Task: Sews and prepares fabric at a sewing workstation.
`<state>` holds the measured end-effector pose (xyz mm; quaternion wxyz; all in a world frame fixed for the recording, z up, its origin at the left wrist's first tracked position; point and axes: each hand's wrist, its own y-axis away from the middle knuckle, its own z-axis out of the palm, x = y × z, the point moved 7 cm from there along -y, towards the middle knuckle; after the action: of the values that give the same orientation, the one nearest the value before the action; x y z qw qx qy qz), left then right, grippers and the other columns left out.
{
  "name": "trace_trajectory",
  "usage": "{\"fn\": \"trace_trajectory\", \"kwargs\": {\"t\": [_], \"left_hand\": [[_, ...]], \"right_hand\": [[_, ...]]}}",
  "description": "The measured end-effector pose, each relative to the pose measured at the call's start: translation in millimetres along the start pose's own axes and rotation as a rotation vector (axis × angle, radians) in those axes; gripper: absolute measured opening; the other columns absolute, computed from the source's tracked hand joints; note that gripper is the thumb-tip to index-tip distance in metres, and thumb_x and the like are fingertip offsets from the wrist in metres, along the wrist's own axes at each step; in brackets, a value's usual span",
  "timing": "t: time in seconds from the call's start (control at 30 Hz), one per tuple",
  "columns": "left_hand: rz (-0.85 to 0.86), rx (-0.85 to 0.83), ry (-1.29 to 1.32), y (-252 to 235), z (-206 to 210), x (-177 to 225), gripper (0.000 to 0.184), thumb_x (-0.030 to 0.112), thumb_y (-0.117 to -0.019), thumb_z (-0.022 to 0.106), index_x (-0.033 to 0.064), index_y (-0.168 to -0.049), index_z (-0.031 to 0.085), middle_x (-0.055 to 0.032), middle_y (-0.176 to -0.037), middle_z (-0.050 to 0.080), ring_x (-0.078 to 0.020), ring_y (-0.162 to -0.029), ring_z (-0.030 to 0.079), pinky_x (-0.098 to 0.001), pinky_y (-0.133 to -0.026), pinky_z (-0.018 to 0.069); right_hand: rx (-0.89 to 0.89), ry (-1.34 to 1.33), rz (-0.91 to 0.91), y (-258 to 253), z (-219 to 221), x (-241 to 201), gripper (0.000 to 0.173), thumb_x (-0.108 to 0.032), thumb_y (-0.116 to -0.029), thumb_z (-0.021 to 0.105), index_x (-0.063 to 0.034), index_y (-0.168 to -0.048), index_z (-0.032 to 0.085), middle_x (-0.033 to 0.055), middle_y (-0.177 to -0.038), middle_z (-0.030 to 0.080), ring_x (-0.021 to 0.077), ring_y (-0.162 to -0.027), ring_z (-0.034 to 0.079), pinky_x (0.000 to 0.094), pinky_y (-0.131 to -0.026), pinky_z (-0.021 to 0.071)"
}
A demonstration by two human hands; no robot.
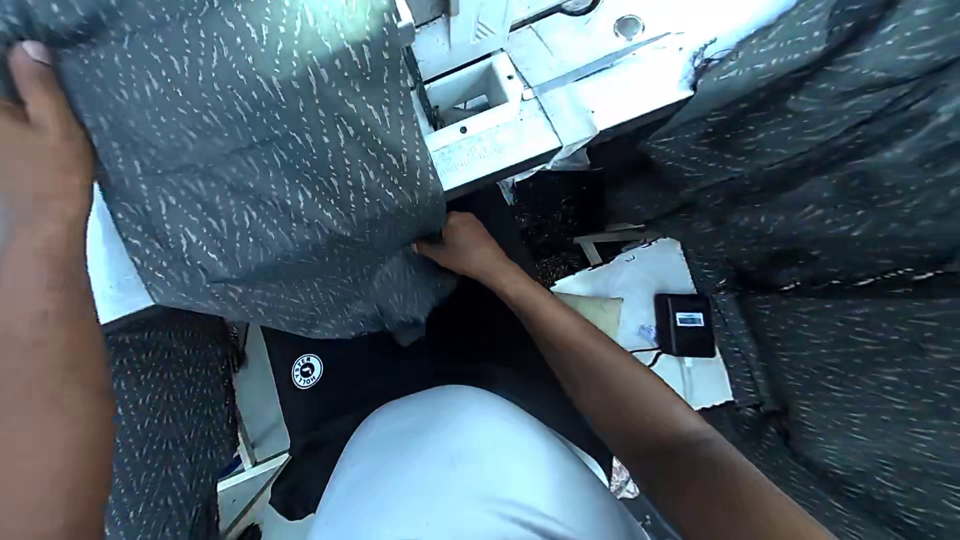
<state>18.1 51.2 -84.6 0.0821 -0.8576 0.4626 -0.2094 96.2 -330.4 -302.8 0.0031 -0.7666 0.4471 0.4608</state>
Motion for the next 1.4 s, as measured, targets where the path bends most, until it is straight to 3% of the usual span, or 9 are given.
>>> {"fn": "trace_trajectory", "kwargs": {"t": [0.07,0.17,0.27,0.37,0.67,0.87,1.0,1.2,1.4], "left_hand": [[0.019,-0.091,0.016,7.5,2.7,11.8,0.067,0.044,-0.1087,0.042,-0.0076,-0.151,0.034,-0.0352,-0.150,0.043,-0.0444,-0.143,0.042,-0.0571,-0.119,0.0311],[-0.038,-0.148,0.120,57.2,-9.0,33.9,0.084,0.054,-0.1013,0.055,0.0005,-0.158,0.025,-0.0267,-0.155,0.040,-0.0335,-0.142,0.045,-0.0497,-0.118,0.0384],[-0.147,-0.293,0.003,116.0,0.2,32.2,0.077,0.058,-0.0952,0.059,-0.0008,-0.143,0.047,-0.0309,-0.135,0.054,-0.0462,-0.109,0.062,-0.0688,-0.090,0.0477],[-0.135,-0.285,-0.125,133.5,6.9,25.3,0.051,0.040,-0.1006,0.052,-0.0070,-0.120,0.062,-0.0367,-0.113,0.062,-0.0554,-0.100,0.061,-0.0748,-0.084,0.0425],[-0.175,-0.029,0.282,133.3,-6.2,-0.8,0.026,0.026,-0.1000,0.064,0.0000,-0.105,0.068,0.0014,-0.083,0.061,0.0040,-0.067,0.050,-0.0164,-0.065,0.0443],[-0.242,0.027,0.413,130.0,-14.1,-4.5,0.015,0.019,-0.0994,0.063,0.0056,-0.102,0.068,0.0089,-0.086,0.062,0.0042,-0.075,0.058,-0.0182,-0.071,0.0510],[-0.249,0.049,0.504,123.9,-11.0,-3.5,0.010,0.016,-0.0993,0.062,0.0079,-0.098,0.067,0.0101,-0.082,0.062,0.0019,-0.073,0.059,-0.0197,-0.068,0.0526],[-0.240,0.014,0.530,113.9,-9.9,-9.0,0.008,0.017,-0.0995,0.060,0.0114,-0.096,0.065,0.0109,-0.082,0.061,0.0005,-0.073,0.060,-0.0231,-0.070,0.0541],[-0.259,0.026,0.587,111.1,-8.1,-0.6,0.010,0.014,-0.1010,0.056,0.0155,-0.093,0.062,0.0134,-0.081,0.060,0.0018,-0.073,0.059,-0.0208,-0.071,0.0532]], "right_hand": [[0.129,-0.042,-0.116,4.3,-5.0,-4.4,0.035,-0.036,-0.0917,0.074,-0.0038,-0.105,0.072,0.0161,-0.096,0.073,0.0326,-0.093,0.071,0.0585,-0.084,0.0566],[0.270,-0.268,-0.260,24.5,-14.7,3.3,0.021,-0.025,-0.0971,0.069,-0.0051,-0.104,0.071,0.0072,-0.085,0.071,0.0173,-0.068,0.068,0.0399,-0.065,0.0600],[0.402,-0.368,-0.224,38.6,-24.1,12.9,0.019,-0.021,-0.0929,0.075,-0.0031,-0.096,0.070,0.0064,-0.079,0.069,0.0141,-0.060,0.065,0.0348,-0.058,0.0587],[0.558,-0.206,-0.298,47.0,-34.5,7.3,0.024,-0.024,-0.0889,0.080,-0.0038,-0.090,0.068,0.0059,-0.077,0.067,0.0158,-0.064,0.063,0.0362,-0.060,0.0557],[0.485,-0.280,-0.548,100.8,-21.2,0.1,0.019,-0.020,-0.0890,0.081,-0.0041,-0.088,0.071,0.0035,-0.077,0.067,0.0084,-0.066,0.061,0.0241,-0.061,0.0533],[0.314,-0.276,-0.577,95.2,-15.7,-10.7,0.013,-0.022,-0.0932,0.075,-0.0099,-0.095,0.079,0.0042,-0.094,0.070,0.0106,-0.084,0.067,0.0281,-0.075,0.0582],[0.291,-0.226,-0.513,47.6,-7.4,-2.3,0.018,-0.027,-0.0916,0.076,-0.0094,-0.091,0.078,0.0159,-0.127,0.065,0.0241,-0.120,0.062,0.0402,-0.100,0.0542],[0.238,-0.474,-0.550,27.5,-8.3,-9.9,0.019,-0.022,-0.0910,0.077,-0.0037,-0.092,0.076,0.0137,-0.122,0.069,0.0194,-0.120,0.063,0.0358,-0.101,0.0532],[0.272,-0.468,-0.548,25.1,-10.2,-0.6,0.017,-0.020,-0.0945,0.072,-0.0034,-0.090,0.076,0.0077,-0.093,0.073,0.0133,-0.091,0.068,0.0332,-0.085,0.0561]]}}
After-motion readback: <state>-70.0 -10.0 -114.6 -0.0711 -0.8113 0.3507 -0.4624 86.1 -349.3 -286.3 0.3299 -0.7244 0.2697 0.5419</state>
